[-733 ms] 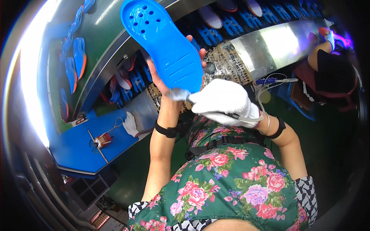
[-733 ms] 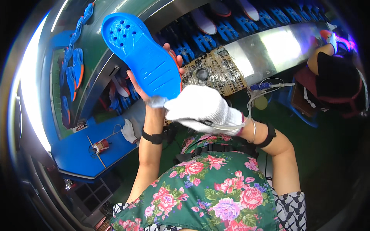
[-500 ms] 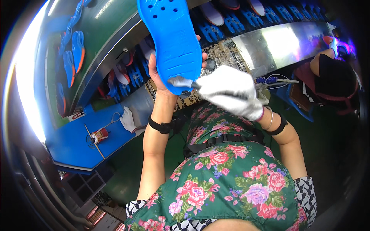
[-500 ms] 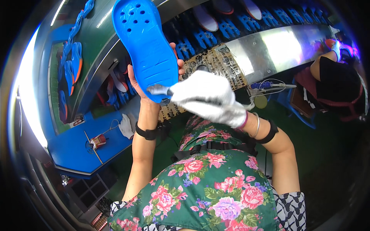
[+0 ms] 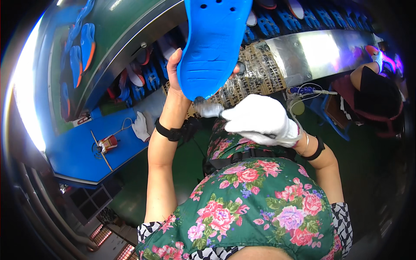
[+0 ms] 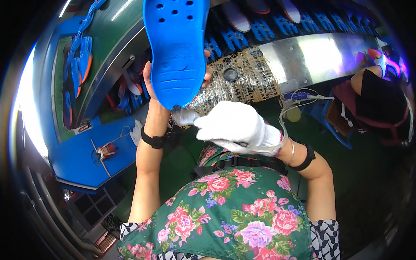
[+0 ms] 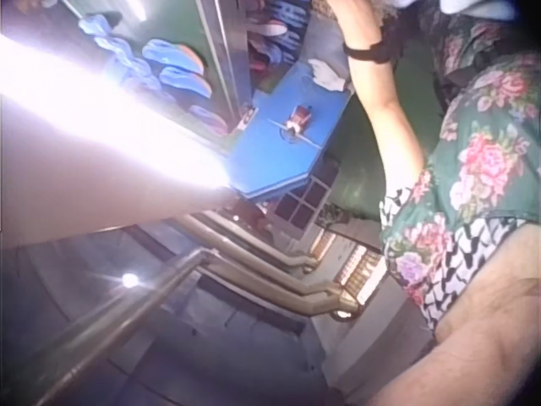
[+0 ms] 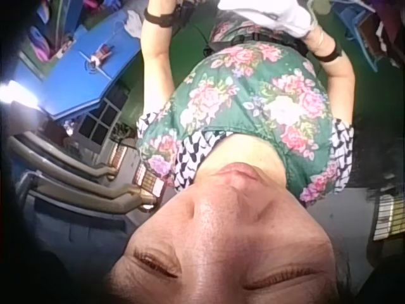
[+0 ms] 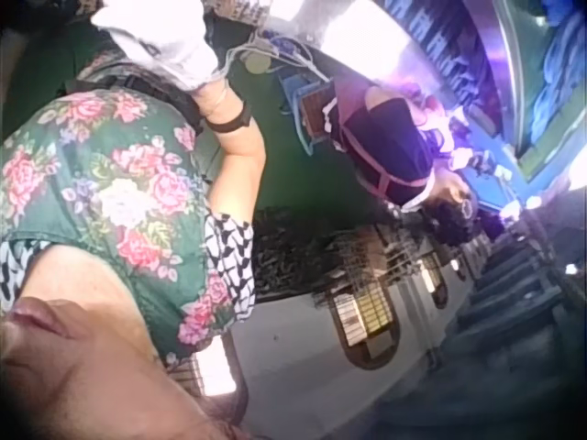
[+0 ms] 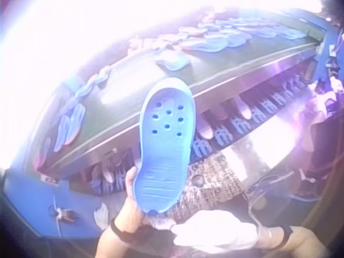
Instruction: Applying a liquid substance, likely adhesive, to the bottom of shoe soles using a brush.
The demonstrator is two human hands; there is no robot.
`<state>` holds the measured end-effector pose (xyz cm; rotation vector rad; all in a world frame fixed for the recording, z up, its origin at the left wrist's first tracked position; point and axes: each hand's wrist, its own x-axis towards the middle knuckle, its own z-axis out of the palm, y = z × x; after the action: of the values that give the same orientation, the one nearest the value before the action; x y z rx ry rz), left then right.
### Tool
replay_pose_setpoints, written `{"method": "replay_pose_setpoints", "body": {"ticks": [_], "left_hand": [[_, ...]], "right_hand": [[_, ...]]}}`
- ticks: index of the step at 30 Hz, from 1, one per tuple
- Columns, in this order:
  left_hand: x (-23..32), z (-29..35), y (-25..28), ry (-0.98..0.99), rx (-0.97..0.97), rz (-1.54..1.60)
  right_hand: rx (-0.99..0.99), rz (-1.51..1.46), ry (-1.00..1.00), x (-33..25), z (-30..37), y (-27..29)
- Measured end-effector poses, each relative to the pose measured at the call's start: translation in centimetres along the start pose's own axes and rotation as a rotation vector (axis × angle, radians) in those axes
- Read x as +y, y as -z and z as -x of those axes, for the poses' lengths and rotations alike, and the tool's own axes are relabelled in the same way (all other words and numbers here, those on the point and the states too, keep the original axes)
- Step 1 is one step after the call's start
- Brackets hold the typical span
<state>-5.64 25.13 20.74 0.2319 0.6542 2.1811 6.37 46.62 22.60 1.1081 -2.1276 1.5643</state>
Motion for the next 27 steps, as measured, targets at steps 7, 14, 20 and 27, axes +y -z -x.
{"method": "replay_pose_setpoints", "body": {"ticks": [7, 14, 20, 27], "left_hand": [[0.4, -0.3, 0.8, 0.006, -0.076, 0.003], [-0.1, 0.1, 0.7, -0.034, -0.001, 0.148], [-3.1, 1.3, -0.2, -0.048, -0.002, 0.331], [-0.7, 5.1, -1.8, -0.312, 0.058, 0.095]], "right_hand": [[0.061, -0.071, -0.082, 0.6, -1.6, 1.1], [0.364, -0.329, -0.367, 1.4, -2.2, 1.2], [0.379, 0.388, 0.063, 5.3, -7.7, 5.9], [0.337, -0.381, -0.254, 1.4, -4.6, 3.8]]}}
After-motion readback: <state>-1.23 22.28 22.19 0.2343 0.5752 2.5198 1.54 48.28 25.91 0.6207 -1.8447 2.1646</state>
